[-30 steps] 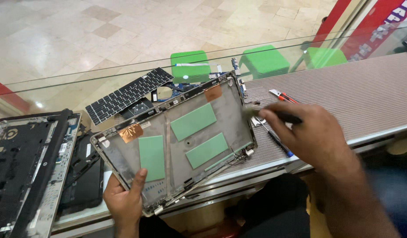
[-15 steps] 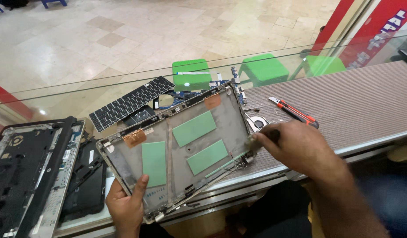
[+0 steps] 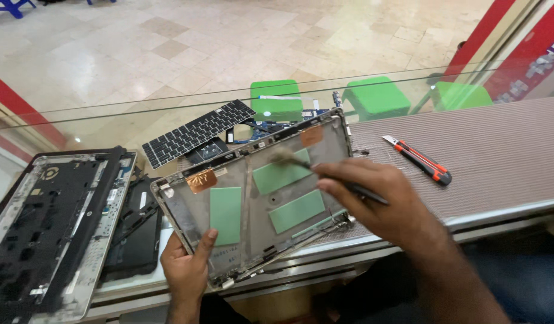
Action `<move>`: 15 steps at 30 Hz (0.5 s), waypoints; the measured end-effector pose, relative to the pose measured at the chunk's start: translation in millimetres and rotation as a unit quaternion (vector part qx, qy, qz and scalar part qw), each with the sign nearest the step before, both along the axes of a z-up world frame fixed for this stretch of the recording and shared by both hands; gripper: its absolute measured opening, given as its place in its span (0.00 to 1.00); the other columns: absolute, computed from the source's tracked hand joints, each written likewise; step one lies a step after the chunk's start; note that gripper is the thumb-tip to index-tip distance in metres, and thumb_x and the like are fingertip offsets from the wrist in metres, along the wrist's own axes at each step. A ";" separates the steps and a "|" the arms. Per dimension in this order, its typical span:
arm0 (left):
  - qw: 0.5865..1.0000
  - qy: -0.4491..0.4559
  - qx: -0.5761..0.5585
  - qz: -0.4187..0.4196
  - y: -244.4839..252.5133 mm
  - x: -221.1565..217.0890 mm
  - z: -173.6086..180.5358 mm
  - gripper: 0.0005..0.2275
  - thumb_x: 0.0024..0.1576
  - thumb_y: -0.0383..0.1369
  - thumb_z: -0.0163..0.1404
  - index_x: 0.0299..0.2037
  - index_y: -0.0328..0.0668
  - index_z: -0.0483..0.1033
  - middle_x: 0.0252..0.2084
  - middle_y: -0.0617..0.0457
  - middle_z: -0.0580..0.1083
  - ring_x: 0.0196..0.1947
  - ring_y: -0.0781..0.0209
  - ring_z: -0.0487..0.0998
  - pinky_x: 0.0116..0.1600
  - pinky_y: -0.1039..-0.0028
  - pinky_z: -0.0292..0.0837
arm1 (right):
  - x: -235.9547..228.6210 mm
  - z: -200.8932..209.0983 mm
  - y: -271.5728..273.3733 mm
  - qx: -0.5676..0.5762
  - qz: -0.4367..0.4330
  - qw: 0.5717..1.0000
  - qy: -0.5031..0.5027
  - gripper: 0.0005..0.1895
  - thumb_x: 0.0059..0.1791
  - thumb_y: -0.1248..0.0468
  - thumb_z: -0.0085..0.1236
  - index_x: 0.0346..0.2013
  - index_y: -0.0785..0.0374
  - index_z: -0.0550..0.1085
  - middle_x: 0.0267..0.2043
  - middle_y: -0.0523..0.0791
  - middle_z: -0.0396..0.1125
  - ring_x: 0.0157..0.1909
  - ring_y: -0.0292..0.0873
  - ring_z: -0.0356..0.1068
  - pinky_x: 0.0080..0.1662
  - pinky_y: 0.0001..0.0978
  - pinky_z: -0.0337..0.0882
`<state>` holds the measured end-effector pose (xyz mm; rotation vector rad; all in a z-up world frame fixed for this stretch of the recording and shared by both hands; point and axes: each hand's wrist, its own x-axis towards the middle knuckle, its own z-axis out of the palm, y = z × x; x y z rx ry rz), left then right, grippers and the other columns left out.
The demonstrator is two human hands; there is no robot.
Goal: The person cleans a disassembled laptop screen bezel and the back of the LCD panel using a brush. They hold the parts in their hands and sweep the brush across the surfaces to remove dust and debris.
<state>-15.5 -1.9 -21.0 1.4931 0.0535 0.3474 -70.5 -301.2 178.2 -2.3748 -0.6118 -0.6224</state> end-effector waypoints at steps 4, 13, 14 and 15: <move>0.999 0.004 -0.032 -0.024 0.8 -2.2 1.3 0.16 0.51 0.28 0.61 0.49 0.31 0.80 0.44 0.46 0.82 0.43 0.60 0.81 0.52 0.69 0.78 | 2.1 -8.5 -9.0 0.062 -0.211 0.975 -0.043 0.10 0.55 0.64 0.59 0.48 0.64 0.80 0.44 0.46 0.78 0.43 0.39 0.76 0.47 0.31 0.73; 1.000 0.004 -0.004 -0.028 1.0 -3.3 8.1 0.16 0.51 0.30 0.62 0.49 0.32 0.81 0.44 0.46 0.83 0.45 0.59 0.82 0.54 0.69 0.79 | 10.1 -34.2 -9.4 0.127 -0.225 0.960 -0.106 0.08 0.57 0.70 0.58 0.49 0.69 0.79 0.41 0.50 0.76 0.42 0.41 0.76 0.46 0.30 0.75; 1.000 0.003 -0.001 -0.030 1.7 -2.2 9.2 0.16 0.50 0.29 0.62 0.48 0.33 0.81 0.45 0.46 0.83 0.45 0.58 0.83 0.54 0.68 0.80 | 12.6 -35.6 -8.2 0.143 -0.223 0.958 -0.110 0.08 0.57 0.70 0.57 0.49 0.70 0.79 0.40 0.50 0.76 0.42 0.41 0.77 0.46 0.29 0.75; 1.000 0.003 -0.005 -0.027 0.5 -2.1 8.1 0.16 0.50 0.29 0.62 0.48 0.33 0.81 0.45 0.46 0.83 0.45 0.58 0.83 0.54 0.68 0.80 | 8.8 -34.2 3.0 0.140 -0.219 0.959 -0.110 0.08 0.57 0.70 0.57 0.49 0.70 0.79 0.40 0.50 0.76 0.42 0.41 0.77 0.46 0.29 0.75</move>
